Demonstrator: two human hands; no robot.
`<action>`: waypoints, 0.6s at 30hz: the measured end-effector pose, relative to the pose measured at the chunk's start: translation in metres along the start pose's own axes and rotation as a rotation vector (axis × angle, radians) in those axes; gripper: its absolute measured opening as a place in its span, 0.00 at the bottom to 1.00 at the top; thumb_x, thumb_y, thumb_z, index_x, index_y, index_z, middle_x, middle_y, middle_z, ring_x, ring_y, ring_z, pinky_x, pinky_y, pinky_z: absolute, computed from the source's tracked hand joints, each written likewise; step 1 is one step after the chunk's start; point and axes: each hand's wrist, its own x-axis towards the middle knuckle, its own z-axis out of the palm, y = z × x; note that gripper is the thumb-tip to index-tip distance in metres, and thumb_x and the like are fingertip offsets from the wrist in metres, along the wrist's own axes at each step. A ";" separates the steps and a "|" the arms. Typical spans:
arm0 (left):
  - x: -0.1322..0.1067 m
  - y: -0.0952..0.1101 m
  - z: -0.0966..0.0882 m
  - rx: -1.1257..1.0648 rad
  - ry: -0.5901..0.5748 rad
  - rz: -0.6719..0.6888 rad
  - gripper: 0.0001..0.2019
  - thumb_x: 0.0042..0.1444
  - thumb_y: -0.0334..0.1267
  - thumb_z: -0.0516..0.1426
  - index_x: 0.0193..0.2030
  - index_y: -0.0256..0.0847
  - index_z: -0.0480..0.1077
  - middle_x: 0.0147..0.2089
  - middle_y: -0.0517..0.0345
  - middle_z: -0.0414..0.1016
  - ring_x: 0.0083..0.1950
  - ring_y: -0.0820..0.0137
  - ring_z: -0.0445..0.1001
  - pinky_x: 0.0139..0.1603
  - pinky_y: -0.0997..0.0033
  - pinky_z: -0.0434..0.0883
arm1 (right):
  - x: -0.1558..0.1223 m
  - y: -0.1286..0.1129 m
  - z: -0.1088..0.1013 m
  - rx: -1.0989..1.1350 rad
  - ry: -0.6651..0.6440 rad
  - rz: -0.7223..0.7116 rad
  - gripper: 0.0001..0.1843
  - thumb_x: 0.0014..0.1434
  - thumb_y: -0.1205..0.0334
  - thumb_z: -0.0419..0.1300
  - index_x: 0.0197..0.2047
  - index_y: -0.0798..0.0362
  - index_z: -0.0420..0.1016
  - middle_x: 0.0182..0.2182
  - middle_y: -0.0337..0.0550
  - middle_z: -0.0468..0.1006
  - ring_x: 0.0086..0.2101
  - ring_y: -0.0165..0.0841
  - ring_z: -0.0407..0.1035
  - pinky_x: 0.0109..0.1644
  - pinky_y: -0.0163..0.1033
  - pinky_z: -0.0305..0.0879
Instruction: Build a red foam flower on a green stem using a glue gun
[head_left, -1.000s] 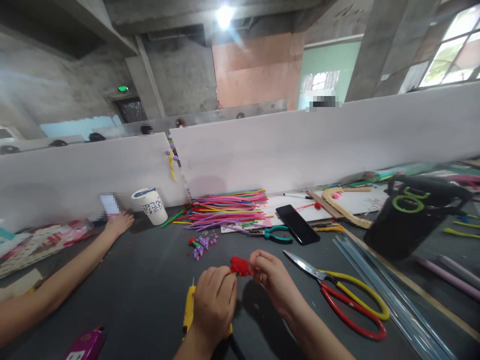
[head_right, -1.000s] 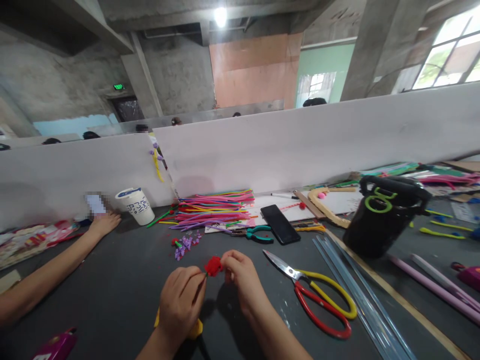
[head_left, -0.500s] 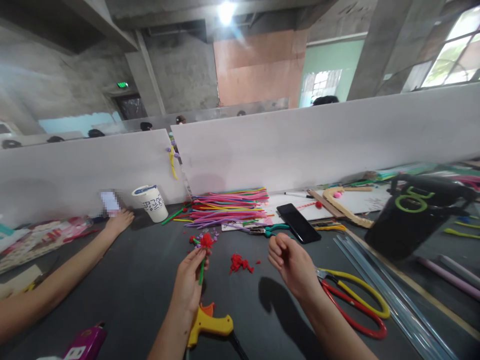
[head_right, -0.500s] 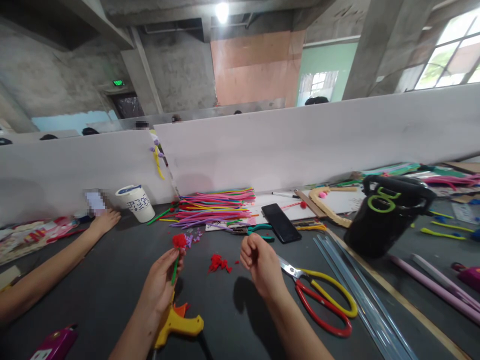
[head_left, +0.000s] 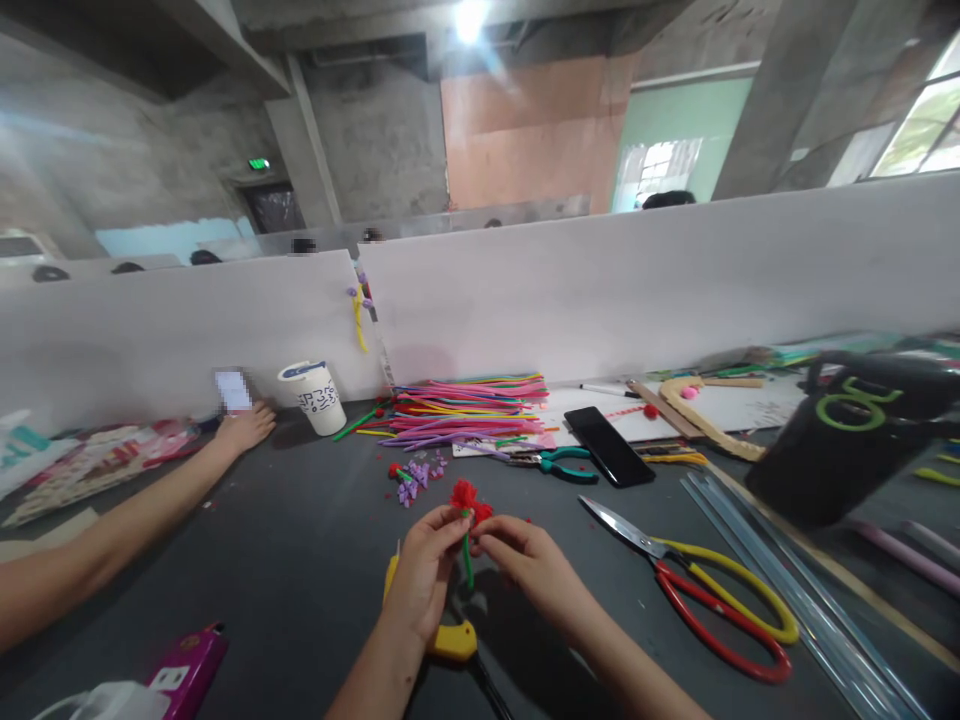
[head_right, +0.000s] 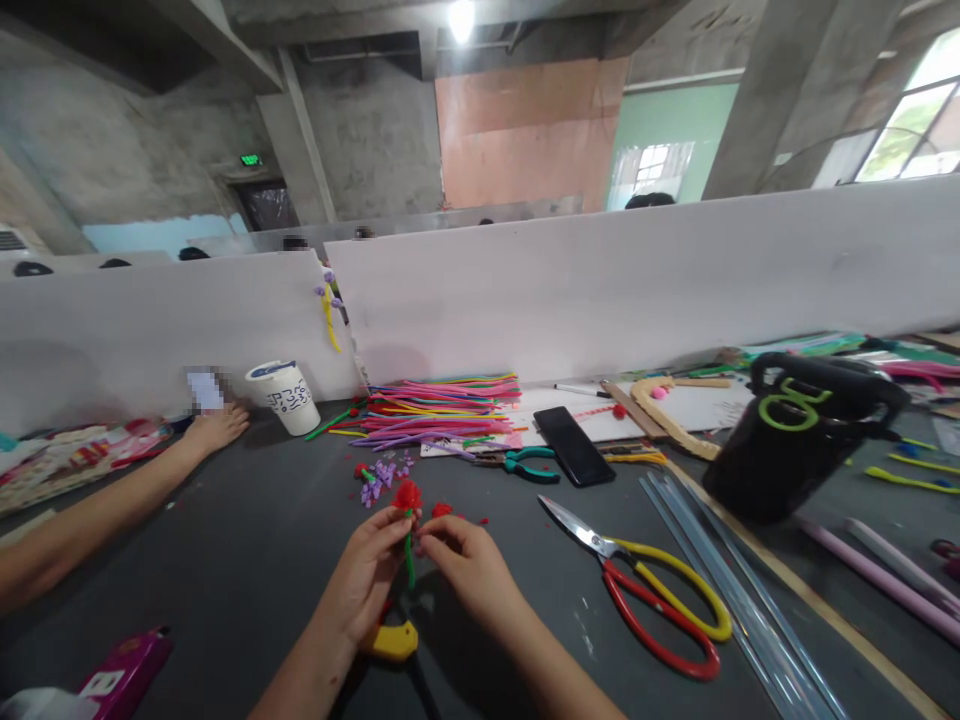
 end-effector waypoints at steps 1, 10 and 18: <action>-0.002 0.000 0.002 0.005 -0.015 -0.005 0.11 0.33 0.32 0.70 0.26 0.34 0.76 0.27 0.57 0.78 0.27 0.73 0.74 0.31 0.77 0.69 | 0.000 0.001 0.000 0.002 -0.005 0.011 0.10 0.47 0.57 0.63 0.31 0.54 0.74 0.23 0.35 0.72 0.17 0.23 0.57 0.19 0.30 0.50; -0.009 0.003 0.006 0.049 -0.077 -0.034 0.10 0.38 0.35 0.70 0.28 0.34 0.78 0.27 0.58 0.77 0.29 0.75 0.71 0.34 0.78 0.67 | -0.009 -0.007 0.007 0.071 0.037 0.021 0.17 0.47 0.48 0.63 0.24 0.53 0.66 0.16 0.31 0.63 0.17 0.23 0.53 0.21 0.30 0.49; -0.018 0.005 0.009 0.094 -0.060 -0.043 0.11 0.37 0.36 0.70 0.29 0.35 0.78 0.27 0.59 0.76 0.28 0.75 0.70 0.30 0.79 0.66 | -0.013 -0.012 0.009 0.072 0.037 0.033 0.18 0.48 0.47 0.62 0.24 0.53 0.64 0.16 0.29 0.59 0.18 0.23 0.49 0.21 0.30 0.46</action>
